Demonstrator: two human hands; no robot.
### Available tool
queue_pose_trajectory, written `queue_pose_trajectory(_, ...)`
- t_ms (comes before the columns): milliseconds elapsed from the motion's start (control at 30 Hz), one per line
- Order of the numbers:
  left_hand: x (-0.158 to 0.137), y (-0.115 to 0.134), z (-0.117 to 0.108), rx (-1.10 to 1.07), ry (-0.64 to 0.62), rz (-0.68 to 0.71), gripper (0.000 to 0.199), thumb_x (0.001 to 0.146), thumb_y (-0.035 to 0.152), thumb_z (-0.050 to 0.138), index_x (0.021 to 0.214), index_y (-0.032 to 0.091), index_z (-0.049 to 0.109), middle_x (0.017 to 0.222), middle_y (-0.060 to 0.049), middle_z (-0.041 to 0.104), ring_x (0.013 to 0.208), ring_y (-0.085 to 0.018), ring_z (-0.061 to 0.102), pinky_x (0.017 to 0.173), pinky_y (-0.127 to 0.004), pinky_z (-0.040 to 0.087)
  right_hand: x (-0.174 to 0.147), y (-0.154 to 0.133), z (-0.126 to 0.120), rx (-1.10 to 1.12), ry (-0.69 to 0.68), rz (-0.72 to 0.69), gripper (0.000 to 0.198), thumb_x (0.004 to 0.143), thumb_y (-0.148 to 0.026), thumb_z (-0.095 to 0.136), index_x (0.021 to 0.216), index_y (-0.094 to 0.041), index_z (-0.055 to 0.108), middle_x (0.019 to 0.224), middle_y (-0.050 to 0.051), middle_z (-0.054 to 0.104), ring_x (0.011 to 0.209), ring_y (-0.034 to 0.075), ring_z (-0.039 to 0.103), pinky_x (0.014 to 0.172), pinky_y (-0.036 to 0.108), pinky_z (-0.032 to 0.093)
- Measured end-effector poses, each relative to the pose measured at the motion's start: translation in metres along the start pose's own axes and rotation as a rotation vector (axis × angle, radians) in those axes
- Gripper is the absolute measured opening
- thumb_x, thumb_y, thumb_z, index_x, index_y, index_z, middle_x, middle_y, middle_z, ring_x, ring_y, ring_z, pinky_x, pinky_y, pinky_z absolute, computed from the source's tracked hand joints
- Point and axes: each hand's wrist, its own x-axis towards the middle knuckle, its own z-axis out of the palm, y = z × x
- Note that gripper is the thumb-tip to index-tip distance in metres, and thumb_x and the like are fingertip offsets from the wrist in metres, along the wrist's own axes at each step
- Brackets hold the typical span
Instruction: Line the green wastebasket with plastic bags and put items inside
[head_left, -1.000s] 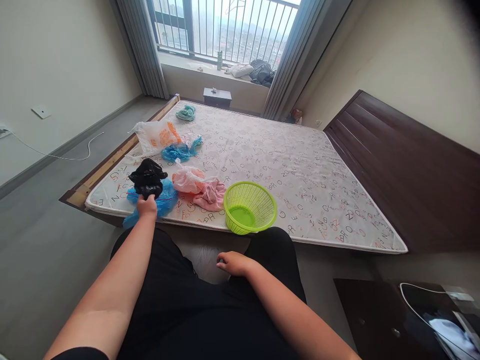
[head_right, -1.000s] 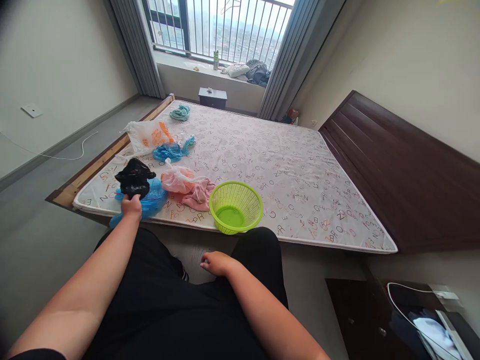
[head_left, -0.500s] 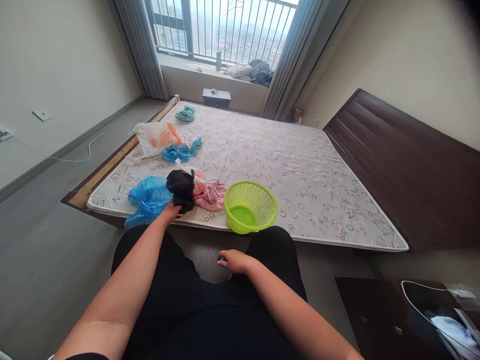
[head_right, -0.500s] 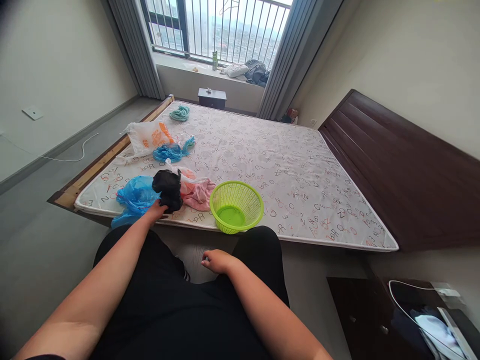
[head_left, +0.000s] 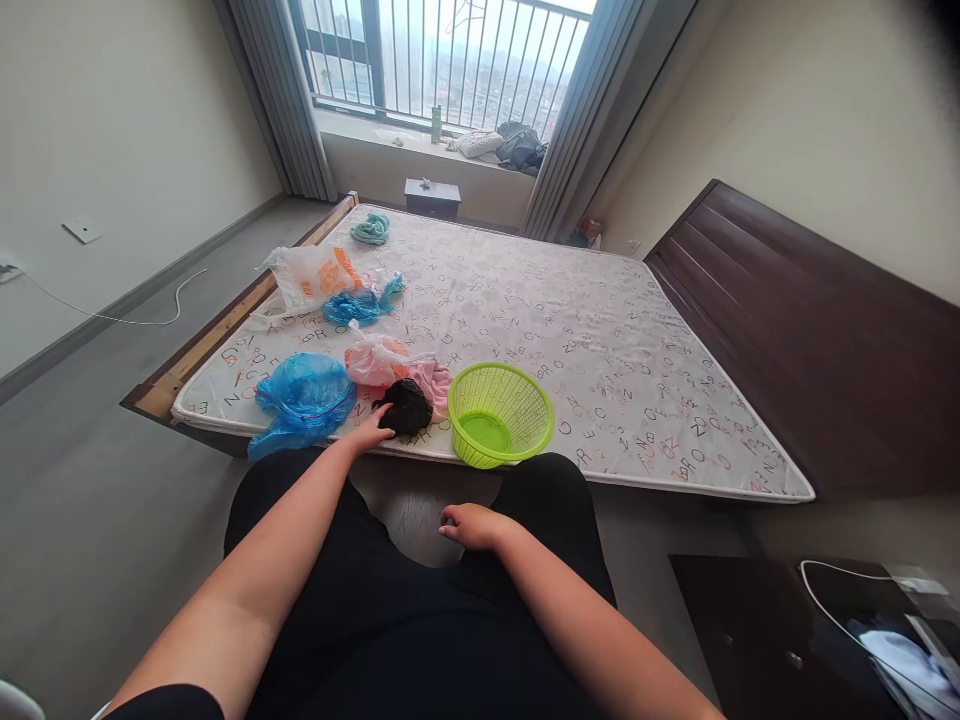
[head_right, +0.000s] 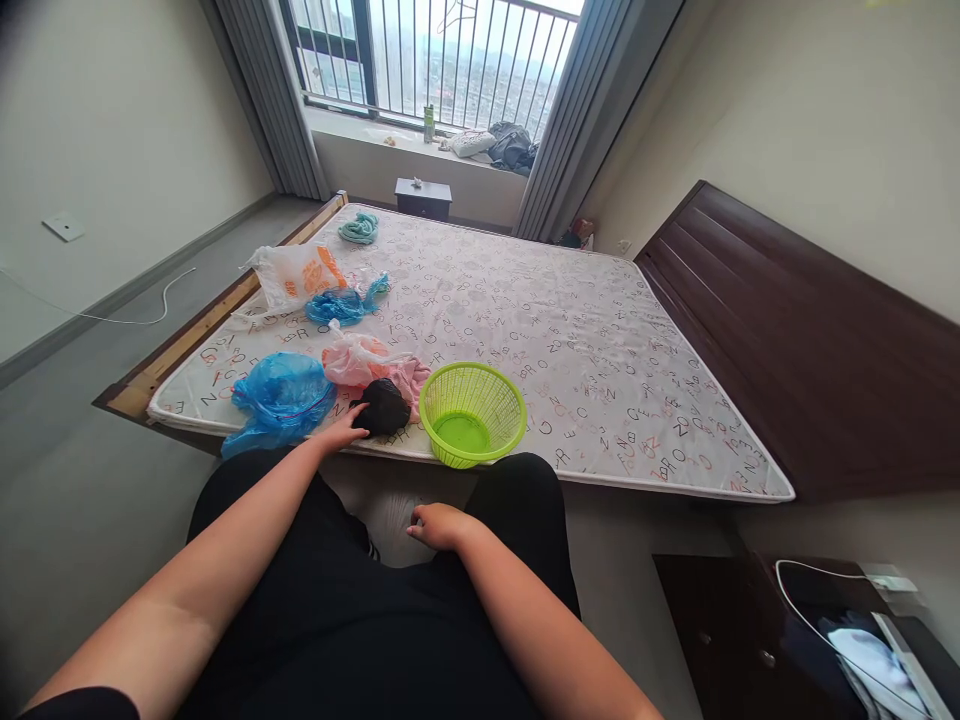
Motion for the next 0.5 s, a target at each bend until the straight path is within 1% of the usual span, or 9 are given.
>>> queue_pose_trajectory(33, -0.001, 0.0, 0.002, 0.042, -0.044, 0.022, 0.086, 0.073, 0.021, 0.068, 0.153, 0.018, 0.038, 0.154, -0.019, 0.043, 0.149, -0.033, 0.033, 0.118, -0.044, 0.032, -0.001, 0.0, 0.0, 0.0, 0.002, 0.002, 0.036, 0.094, -0.043, 0.056, 0.121, -0.022, 0.068, 0.115, 0.012, 0.073, 0.104, 0.027, 0.068, 0.081, 0.032, 0.048)
queue_pose_trajectory(100, -0.002, 0.0, 0.001, 0.159, -0.086, 0.009, 0.088, 0.075, 0.019, 0.066, 0.157, 0.019, 0.034, 0.162, -0.019, 0.029, 0.153, -0.034, 0.02, 0.121, -0.044, 0.026, -0.002, -0.001, 0.0, 0.005, 0.007, 0.004, 0.037, 0.094, -0.044, 0.056, 0.122, -0.022, 0.068, 0.115, 0.012, 0.072, 0.104, 0.027, 0.068, 0.081, 0.032, 0.048)
queue_pose_trajectory(167, -0.004, -0.001, -0.003, 0.263, -0.085, -0.01, 0.089, 0.076, 0.019, 0.064, 0.158, 0.021, 0.032, 0.165, -0.02, 0.02, 0.154, -0.035, 0.017, 0.122, -0.044, 0.024, -0.002, 0.0, 0.001, 0.008, 0.008, 0.006, 0.038, 0.094, -0.044, 0.056, 0.123, -0.022, 0.067, 0.116, 0.012, 0.072, 0.105, 0.027, 0.068, 0.081, 0.032, 0.047)
queue_pose_trajectory(267, -0.007, -0.003, -0.01, 0.379, -0.06, -0.029, 0.091, 0.076, 0.019, 0.064, 0.16, 0.024, 0.03, 0.166, -0.019, 0.015, 0.153, -0.037, 0.018, 0.122, -0.044, 0.025, 0.001, 0.004, 0.003, 0.013, 0.002, 0.005, 0.039, 0.094, -0.045, 0.056, 0.123, -0.022, 0.067, 0.116, 0.013, 0.072, 0.106, 0.028, 0.068, 0.082, 0.033, 0.047)
queue_pose_trajectory(333, -0.01, -0.005, -0.015, 0.4, -0.037, -0.051, 0.093, 0.075, 0.02, 0.065, 0.16, 0.026, 0.027, 0.166, -0.018, 0.014, 0.153, -0.036, 0.019, 0.121, -0.044, 0.026, 0.002, 0.005, 0.004, 0.018, 0.0, 0.006, 0.039, 0.094, -0.045, 0.056, 0.123, -0.022, 0.067, 0.117, 0.013, 0.072, 0.106, 0.028, 0.068, 0.082, 0.033, 0.047)
queue_pose_trajectory(400, -0.012, -0.007, -0.022, 0.379, 0.004, -0.097, 0.093, 0.076, 0.021, 0.064, 0.161, 0.023, 0.026, 0.164, -0.019, 0.018, 0.151, -0.035, 0.026, 0.12, -0.042, 0.029, 0.004, 0.006, 0.004, 0.024, -0.001, 0.011, 0.038, 0.094, -0.044, 0.056, 0.122, -0.022, 0.067, 0.117, 0.012, 0.072, 0.107, 0.028, 0.068, 0.082, 0.033, 0.047)
queue_pose_trajectory(433, -0.012, -0.008, -0.027, 0.363, 0.04, -0.131, 0.091, 0.077, 0.022, 0.063, 0.16, 0.021, 0.026, 0.162, -0.021, 0.022, 0.149, -0.035, 0.032, 0.119, -0.041, 0.031, 0.004, 0.006, 0.004, 0.024, -0.003, 0.014, 0.038, 0.094, -0.044, 0.056, 0.122, -0.022, 0.068, 0.117, 0.012, 0.072, 0.107, 0.028, 0.067, 0.082, 0.033, 0.047)
queue_pose_trajectory(500, -0.012, -0.012, -0.041, 0.33, 0.124, -0.231, 0.083, 0.081, 0.025, 0.06, 0.157, 0.015, 0.03, 0.154, -0.024, 0.037, 0.141, -0.036, 0.044, 0.114, -0.043, 0.037, 0.004, 0.006, 0.004, 0.019, -0.008, 0.016, 0.038, 0.094, -0.044, 0.056, 0.121, -0.022, 0.068, 0.117, 0.012, 0.072, 0.107, 0.029, 0.067, 0.082, 0.033, 0.047)
